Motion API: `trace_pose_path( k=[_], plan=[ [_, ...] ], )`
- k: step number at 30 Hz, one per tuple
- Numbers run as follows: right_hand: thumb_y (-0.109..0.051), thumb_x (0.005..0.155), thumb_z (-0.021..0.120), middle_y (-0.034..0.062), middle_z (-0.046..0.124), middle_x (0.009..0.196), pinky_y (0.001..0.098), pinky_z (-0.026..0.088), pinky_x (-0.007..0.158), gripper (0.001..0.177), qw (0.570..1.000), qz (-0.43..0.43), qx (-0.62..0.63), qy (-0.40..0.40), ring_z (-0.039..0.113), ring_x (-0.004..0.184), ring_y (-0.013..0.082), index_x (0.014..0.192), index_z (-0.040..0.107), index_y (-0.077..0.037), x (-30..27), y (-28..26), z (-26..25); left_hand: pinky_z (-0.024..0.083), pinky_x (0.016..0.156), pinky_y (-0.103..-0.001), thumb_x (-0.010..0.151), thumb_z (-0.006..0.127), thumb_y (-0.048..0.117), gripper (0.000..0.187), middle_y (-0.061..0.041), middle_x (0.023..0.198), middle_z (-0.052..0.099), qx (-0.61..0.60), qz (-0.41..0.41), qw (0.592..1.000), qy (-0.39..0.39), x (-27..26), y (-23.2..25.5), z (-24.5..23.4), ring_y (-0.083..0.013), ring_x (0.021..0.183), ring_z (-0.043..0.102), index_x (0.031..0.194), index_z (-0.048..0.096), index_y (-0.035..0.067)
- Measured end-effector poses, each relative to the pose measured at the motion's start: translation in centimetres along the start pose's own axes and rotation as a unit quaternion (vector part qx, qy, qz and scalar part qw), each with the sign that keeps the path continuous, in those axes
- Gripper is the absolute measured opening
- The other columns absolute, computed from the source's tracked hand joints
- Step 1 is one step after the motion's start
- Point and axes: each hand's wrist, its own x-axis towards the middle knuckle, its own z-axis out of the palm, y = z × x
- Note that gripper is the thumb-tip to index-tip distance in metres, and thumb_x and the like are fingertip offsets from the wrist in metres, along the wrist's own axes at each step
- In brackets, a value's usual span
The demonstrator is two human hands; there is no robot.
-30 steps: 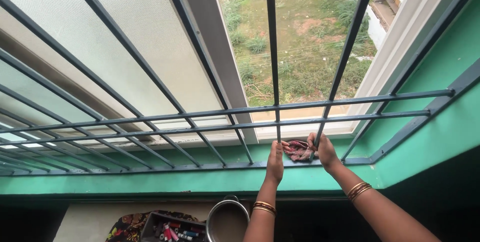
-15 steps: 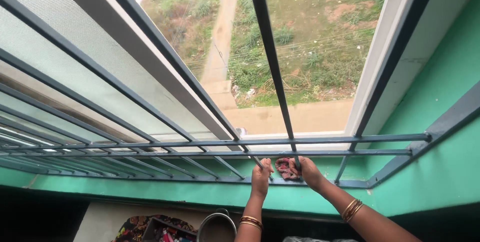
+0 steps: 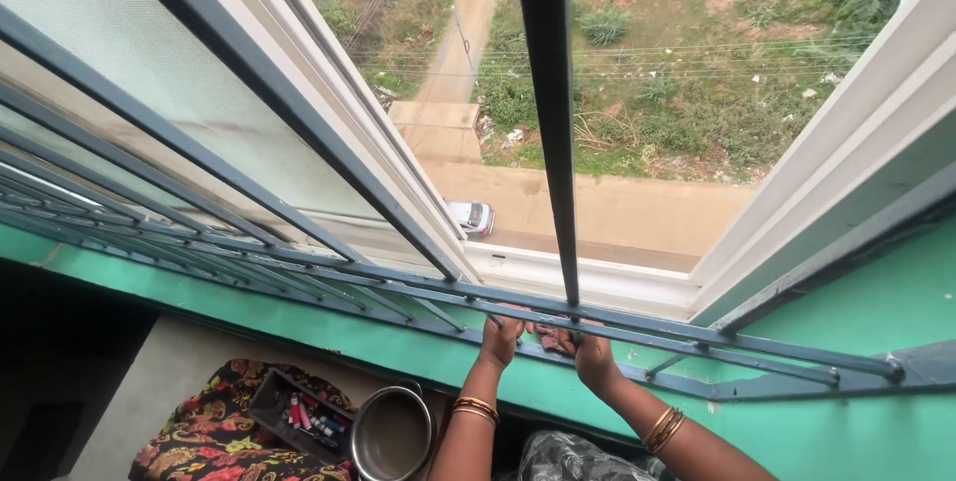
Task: Cleaning the metal bars of a balcony safety grill with a cloth and moving window panes.
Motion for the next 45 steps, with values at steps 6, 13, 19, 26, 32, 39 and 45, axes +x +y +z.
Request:
trace_pose_path(
  k=[6, 13, 19, 26, 32, 39, 45],
  plan=[
    [-0.043, 0.108, 0.021, -0.0017, 0.042, 0.06, 0.0284, 0.032, 0.054, 0.058, 0.999, 0.033, 0.007, 0.008, 0.037, 0.057, 0.0099, 0.069, 0.045, -0.008, -0.3, 0.8, -0.5, 0.029, 0.051, -0.028, 0.096, 0.056, 0.032, 0.038, 0.004, 0.057, 0.046, -0.018, -0.014, 1.0, 0.002, 1.0, -5.5, -1.8, -0.007, 0.053, 0.036, 0.066, 0.054, 0.009],
    [-0.045, 0.107, 0.018, -0.0023, 0.04, 0.057, 0.028, 0.028, 0.051, 0.06, 1.0, 0.01, 0.005, 0.026, 0.034, 0.053, 0.0095, 0.068, 0.045, -0.008, -0.4, 2.4, -0.2, 0.027, 0.05, -0.028, 0.096, 0.053, 0.033, 0.04, 0.003, 0.056, 0.048, -0.012, -0.043, 0.998, -0.035, 0.8, -1.9, -1.5, -0.0067, 0.052, 0.035, 0.064, 0.054, 0.009],
    [-0.048, 0.106, 0.036, -0.0025, 0.04, 0.055, 0.0277, 0.025, 0.047, 0.057, 0.993, 0.098, 0.058, -0.024, 0.032, 0.05, 0.0097, 0.066, 0.047, -0.008, 1.1, 0.6, -1.4, 0.024, 0.051, -0.027, 0.094, 0.054, 0.028, 0.037, 0.005, 0.055, 0.038, 0.034, -0.021, 0.994, -0.104, 0.5, 0.6, -2.4, -0.0061, 0.054, 0.033, 0.063, 0.056, 0.008],
    [-0.038, 0.095, 0.065, 0.0082, 0.072, 0.097, 0.0303, 0.052, 0.078, 0.035, 0.883, 0.376, -0.264, -0.093, 0.065, 0.085, 0.0179, 0.108, 0.071, -0.007, 5.8, -2.2, -1.2, 0.029, 0.051, -0.029, 0.083, 0.05, 0.019, 0.027, 0.003, 0.056, 0.043, 0.048, -0.035, 0.991, -0.121, -0.9, 4.4, -3.3, -0.008, 0.056, 0.037, 0.063, 0.059, 0.003],
    [-0.025, 0.072, 0.082, 0.0069, 0.071, 0.126, 0.0373, 0.056, 0.095, 0.067, 0.795, 0.265, -0.514, -0.183, 0.069, 0.11, 0.025, 0.136, 0.061, -0.021, 5.9, 0.8, -1.3, 0.052, 0.083, -0.042, 0.098, 0.063, 0.027, 0.026, -0.014, 0.101, 0.066, 0.309, 0.076, 0.945, -0.072, -5.7, 11.2, -7.5, -0.0299, 0.094, 0.065, 0.11, 0.067, 0.003],
    [-0.037, 0.088, 0.075, 0.0127, 0.079, 0.114, 0.0367, 0.06, 0.094, 0.046, 0.833, 0.423, -0.321, -0.155, 0.074, 0.108, 0.0228, 0.121, 0.072, -0.005, 7.3, 6.6, 0.8, 0.052, 0.093, -0.044, 0.093, 0.061, 0.011, 0.036, -0.015, 0.131, 0.057, 0.331, 0.024, 0.943, -0.028, -9.8, 8.6, -11.5, -0.0349, 0.114, 0.061, 0.128, 0.055, 0.008],
    [-0.045, 0.099, 0.047, 0.0063, 0.078, 0.117, 0.0318, 0.057, 0.092, 0.054, 0.879, 0.472, -0.002, -0.065, 0.071, 0.106, 0.0147, 0.131, 0.067, -0.006, 6.6, 0.5, 3.9, 0.053, 0.098, -0.042, 0.093, 0.045, -0.008, 0.042, -0.016, 0.129, 0.058, 0.286, 0.097, 0.953, -0.007, -5.6, 6.2, -10.0, -0.0343, 0.113, 0.064, 0.13, 0.055, 0.007]
  ],
)
